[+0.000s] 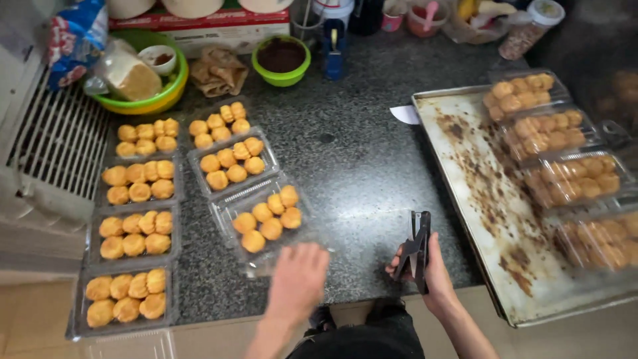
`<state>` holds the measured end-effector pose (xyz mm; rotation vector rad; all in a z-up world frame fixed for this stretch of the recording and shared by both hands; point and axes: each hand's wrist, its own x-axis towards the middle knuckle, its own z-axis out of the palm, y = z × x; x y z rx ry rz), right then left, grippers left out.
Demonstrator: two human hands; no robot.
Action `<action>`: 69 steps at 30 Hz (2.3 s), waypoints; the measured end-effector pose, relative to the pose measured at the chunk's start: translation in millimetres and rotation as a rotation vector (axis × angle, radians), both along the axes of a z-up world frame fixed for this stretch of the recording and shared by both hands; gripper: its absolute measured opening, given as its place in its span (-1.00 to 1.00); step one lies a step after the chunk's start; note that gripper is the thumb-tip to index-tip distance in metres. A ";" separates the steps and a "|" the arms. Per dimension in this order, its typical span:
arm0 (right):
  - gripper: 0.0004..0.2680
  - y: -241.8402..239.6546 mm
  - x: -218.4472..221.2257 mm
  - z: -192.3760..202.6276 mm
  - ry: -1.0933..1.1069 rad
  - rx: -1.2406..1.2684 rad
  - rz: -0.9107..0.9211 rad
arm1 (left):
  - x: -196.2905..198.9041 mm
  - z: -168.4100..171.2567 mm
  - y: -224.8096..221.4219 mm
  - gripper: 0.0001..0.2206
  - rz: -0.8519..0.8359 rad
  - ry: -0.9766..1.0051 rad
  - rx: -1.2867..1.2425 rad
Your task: Stapling plastic containers filled with pastries to seal them and then placing them on a metal tray.
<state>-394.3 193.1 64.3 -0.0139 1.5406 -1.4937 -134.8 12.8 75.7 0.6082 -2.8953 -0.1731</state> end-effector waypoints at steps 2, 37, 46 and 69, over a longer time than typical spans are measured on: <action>-0.28 6.1 -2.2 -6.0 -0.027 -0.016 -0.034 | -12.6 15.5 16.8 -0.82 -0.124 0.062 -0.091; -0.30 124.7 14.4 -37.0 0.246 0.443 0.163 | -110.2 -28.2 38.2 -0.41 0.008 0.075 0.292; -0.35 132.7 15.5 -38.7 0.539 0.575 0.397 | -136.7 -35.9 38.7 -0.40 -0.374 0.024 0.275; -0.42 136.8 21.9 -76.0 0.686 0.445 0.448 | -139.8 -16.3 36.9 -0.38 -0.389 -0.126 0.281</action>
